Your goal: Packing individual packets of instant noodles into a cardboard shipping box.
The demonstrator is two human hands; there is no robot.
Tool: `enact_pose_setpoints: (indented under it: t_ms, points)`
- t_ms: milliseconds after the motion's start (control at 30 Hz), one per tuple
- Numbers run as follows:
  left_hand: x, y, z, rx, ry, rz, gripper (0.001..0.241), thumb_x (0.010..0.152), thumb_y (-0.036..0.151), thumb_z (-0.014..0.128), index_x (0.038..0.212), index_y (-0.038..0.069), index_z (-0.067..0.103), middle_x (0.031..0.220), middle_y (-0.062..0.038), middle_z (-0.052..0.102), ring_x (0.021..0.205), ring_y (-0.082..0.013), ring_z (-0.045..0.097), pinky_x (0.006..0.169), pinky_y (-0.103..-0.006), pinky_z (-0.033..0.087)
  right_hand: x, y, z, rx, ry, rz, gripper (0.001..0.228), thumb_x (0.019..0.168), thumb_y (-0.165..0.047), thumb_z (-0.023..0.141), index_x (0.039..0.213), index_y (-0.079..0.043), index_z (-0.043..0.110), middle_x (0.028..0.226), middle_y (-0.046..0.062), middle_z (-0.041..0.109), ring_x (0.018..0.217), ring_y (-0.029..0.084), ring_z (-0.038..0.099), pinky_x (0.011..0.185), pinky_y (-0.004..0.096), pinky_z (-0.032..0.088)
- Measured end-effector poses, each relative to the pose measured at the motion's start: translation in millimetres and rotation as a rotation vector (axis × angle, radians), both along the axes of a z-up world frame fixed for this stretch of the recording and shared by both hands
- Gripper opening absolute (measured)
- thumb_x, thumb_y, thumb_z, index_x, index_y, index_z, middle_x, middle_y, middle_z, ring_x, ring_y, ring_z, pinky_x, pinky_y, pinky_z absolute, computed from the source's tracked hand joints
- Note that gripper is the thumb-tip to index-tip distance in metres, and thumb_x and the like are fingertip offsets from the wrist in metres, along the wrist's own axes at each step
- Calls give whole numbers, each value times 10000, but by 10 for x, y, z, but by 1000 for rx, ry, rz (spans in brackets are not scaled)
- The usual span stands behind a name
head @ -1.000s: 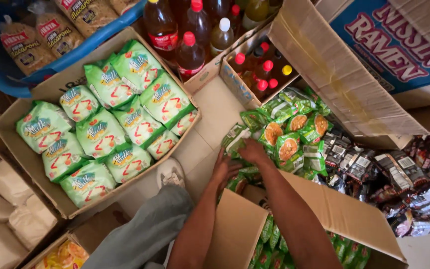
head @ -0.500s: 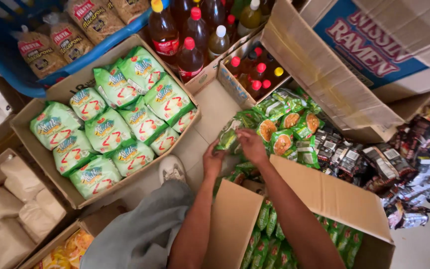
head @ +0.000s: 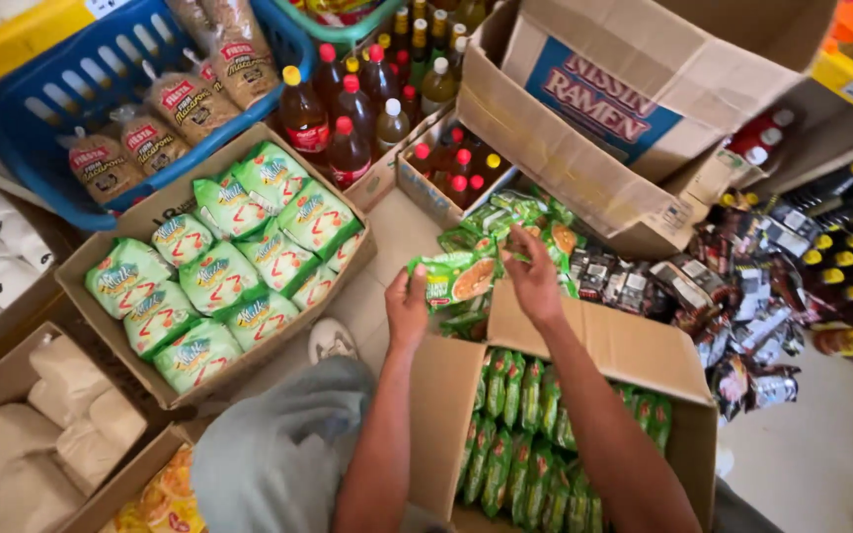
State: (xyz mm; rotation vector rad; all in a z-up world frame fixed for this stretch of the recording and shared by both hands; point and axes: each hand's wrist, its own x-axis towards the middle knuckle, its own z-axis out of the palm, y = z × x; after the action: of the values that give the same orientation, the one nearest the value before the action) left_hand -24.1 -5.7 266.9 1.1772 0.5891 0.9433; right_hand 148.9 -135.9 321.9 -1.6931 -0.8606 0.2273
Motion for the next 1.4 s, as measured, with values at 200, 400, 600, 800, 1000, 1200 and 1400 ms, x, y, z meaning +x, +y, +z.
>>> enact_pose_setpoints:
  t_ms: [200, 400, 600, 800, 1000, 1200, 1400]
  points:
    - [-51, -294, 281, -181, -121, -82, 290, 1086, 271, 547, 1007, 31, 690, 845, 33, 665, 709, -27, 557, 632, -239, 483, 33, -447, 59, -67, 320, 44, 277, 1025, -253, 691, 1105, 8, 736, 927, -9, 676, 848, 83, 569, 746, 261, 491]
    - [-11, -659, 349, 79, 18, -30, 324, 1090, 289, 531, 986, 17, 673, 823, 44, 631, 757, -33, 518, 666, -251, 476, -296, -967, 340, -76, -22, -269, 288, 1056, -268, 643, 993, 4, 708, 770, 14, 617, 731, 77, 502, 644, 289, 451]
    - [128, -1041, -100, 177, 189, -192, 356, 1171, 284, 579, 982, -9, 648, 811, -34, 558, 782, -100, 483, 677, -290, 453, -166, -1679, 313, -19, -137, -260, 293, 1077, -264, 602, 1019, 11, 686, 834, -7, 644, 770, 68, 535, 681, 272, 475]
    - [-51, -1521, 707, -470, -24, -604, 496, 896, 182, 735, 1364, 138, 578, 1162, -28, 699, 1003, -173, 656, 775, -372, 525, -83, -2228, 8, 158, 367, -346, 279, 1136, -283, 609, 1136, -9, 660, 817, -32, 534, 717, 79, 449, 629, 272, 401]
    - [-36, -1653, 649, -615, -181, -572, 538, 860, 141, 764, 1349, 116, 539, 1221, -45, 657, 1048, -179, 670, 831, -423, 584, -745, -2447, 399, -7, 276, -327, 262, 1053, -241, 630, 1184, -21, 687, 953, -9, 660, 810, 62, 560, 698, 228, 491]
    - [-59, -1667, 585, -614, -207, -590, 373, 887, 126, 776, 1216, 55, 613, 1092, -78, 737, 951, -191, 717, 852, -372, 603, -872, -2725, -128, 210, 453, -296, 188, 1027, -163, 661, 1086, 13, 691, 969, 29, 695, 810, 86, 648, 686, 300, 598]
    - [-12, -1706, 14, -544, -261, -511, 172, 1037, 178, 736, 1117, 93, 610, 984, 2, 675, 816, -95, 620, 627, -269, 455, -953, -2878, -191, 193, 532, -339, 195, 1020, -156, 650, 1117, 13, 654, 953, 42, 694, 727, 110, 652, 631, 305, 572]
